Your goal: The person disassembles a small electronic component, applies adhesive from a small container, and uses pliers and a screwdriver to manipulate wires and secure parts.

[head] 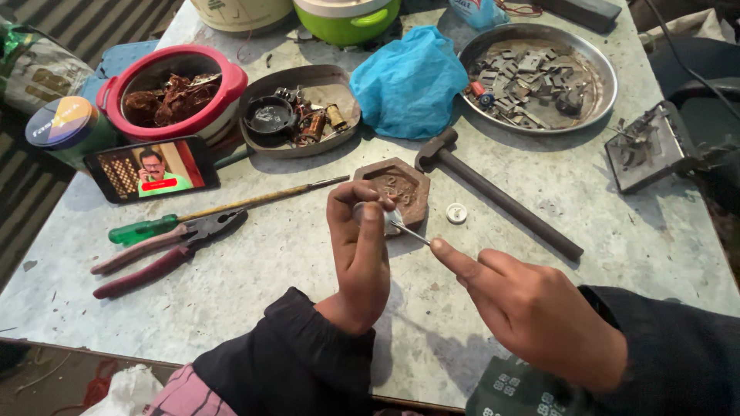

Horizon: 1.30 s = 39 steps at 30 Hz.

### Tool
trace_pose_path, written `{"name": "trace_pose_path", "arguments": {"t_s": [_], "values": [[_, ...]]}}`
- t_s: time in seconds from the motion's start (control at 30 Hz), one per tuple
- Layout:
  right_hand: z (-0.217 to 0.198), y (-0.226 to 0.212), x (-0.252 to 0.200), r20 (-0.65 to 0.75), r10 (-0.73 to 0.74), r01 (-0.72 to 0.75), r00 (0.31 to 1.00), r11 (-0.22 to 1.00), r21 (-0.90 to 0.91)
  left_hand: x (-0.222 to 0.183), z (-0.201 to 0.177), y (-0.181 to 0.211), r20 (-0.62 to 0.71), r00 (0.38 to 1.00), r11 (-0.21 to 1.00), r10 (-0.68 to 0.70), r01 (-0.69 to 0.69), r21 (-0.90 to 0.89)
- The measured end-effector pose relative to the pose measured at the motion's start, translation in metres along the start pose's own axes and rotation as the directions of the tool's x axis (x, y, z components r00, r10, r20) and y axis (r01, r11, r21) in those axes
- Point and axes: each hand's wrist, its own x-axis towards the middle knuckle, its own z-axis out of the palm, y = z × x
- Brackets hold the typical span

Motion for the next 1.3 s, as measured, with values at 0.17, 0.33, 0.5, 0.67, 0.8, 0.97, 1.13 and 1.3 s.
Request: {"name": "trace_pose_path", "arguments": {"t_s": [0.17,0.33,0.5,0.67,0.8,0.97,1.13,1.3], "values": [[0.006,0.009,0.005,-0.084,-0.11,0.133,0.99,0.929,0.346,0.0,-0.001,-0.009,-0.044,0.999,1.0,0.002,-0.002,0.01],[0.017,0.015,0.007,0.092,0.164,-0.188,0.982,0.853,0.487,-0.001,-0.002,-0.011,-0.076,0.997,0.998,-0.01,0.014,0.055],[0.014,0.018,0.005,-0.148,-0.251,0.205,0.957,0.941,-0.27,0.008,0.001,-0.007,-0.11,0.988,0.994,-0.106,0.101,-0.052],[0.008,0.018,0.005,-0.163,-0.235,0.217,0.958,0.969,-0.117,0.019,-0.002,0.009,-0.099,0.97,0.95,-0.224,0.194,-0.245],[0.009,0.012,0.004,-0.136,-0.23,0.208,0.964,0.965,-0.157,0.02,0.0,0.007,-0.069,0.979,0.95,-0.191,0.167,-0.264],[0.009,0.009,0.01,-0.114,-0.18,0.164,0.977,0.977,-0.137,0.019,0.003,0.009,-0.178,0.947,0.938,-0.267,0.212,-0.276],[0.009,0.014,0.007,-0.102,-0.131,0.126,0.986,0.991,-0.052,0.035,-0.009,0.021,-0.311,0.887,0.885,-0.342,0.192,-0.425],[0.018,0.018,0.007,-0.13,-0.174,0.168,0.976,0.984,-0.056,0.034,-0.007,0.019,-0.223,0.907,0.875,-0.358,0.242,-0.419]]}}
